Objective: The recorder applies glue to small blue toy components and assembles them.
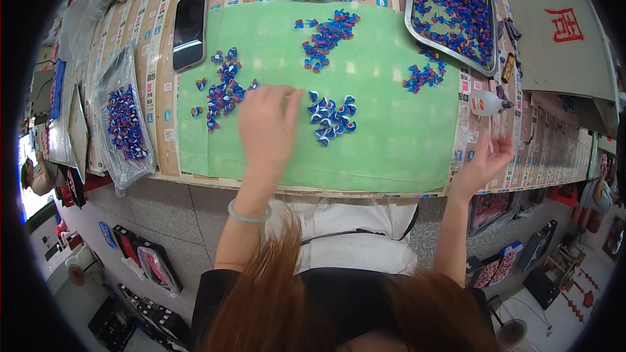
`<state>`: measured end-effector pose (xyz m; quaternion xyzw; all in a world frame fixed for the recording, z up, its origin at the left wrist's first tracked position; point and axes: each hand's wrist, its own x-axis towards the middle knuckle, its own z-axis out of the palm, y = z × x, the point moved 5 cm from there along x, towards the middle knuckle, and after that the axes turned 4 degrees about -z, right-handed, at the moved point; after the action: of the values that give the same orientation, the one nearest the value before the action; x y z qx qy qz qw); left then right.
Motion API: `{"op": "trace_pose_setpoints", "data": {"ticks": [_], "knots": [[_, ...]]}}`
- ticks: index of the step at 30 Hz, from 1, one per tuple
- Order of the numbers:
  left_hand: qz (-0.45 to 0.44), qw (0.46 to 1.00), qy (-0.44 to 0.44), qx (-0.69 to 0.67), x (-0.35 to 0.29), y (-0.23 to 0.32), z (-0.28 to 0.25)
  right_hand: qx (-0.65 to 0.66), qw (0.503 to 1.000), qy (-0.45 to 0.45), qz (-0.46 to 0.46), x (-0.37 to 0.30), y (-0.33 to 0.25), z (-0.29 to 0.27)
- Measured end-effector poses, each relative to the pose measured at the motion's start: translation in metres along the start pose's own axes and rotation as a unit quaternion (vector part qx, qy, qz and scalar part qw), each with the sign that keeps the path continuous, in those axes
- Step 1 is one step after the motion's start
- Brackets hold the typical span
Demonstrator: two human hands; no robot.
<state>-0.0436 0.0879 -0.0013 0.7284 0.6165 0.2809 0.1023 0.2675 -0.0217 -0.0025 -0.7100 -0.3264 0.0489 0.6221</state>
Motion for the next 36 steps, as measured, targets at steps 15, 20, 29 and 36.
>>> {"op": "trace_pose_setpoints", "data": {"ticks": [15,20,29,36], "knots": [[-0.307,0.7,-0.228,-0.603,-0.019,0.034,0.027,0.256,0.958,-0.068,0.111,0.032,0.024,0.014],[-0.371,0.5,-0.266,-0.736,-0.038,0.045,0.041,0.461,0.78,-0.191,0.378,-0.011,-0.014,0.032],[-0.427,0.39,-0.284,-0.765,-0.051,0.053,0.05,0.299,0.875,-0.271,0.267,-0.036,-0.054,0.042],[-0.433,0.378,-0.287,-0.766,-0.057,0.053,0.055,0.189,0.929,-0.314,0.049,-0.037,-0.076,0.035]]}}
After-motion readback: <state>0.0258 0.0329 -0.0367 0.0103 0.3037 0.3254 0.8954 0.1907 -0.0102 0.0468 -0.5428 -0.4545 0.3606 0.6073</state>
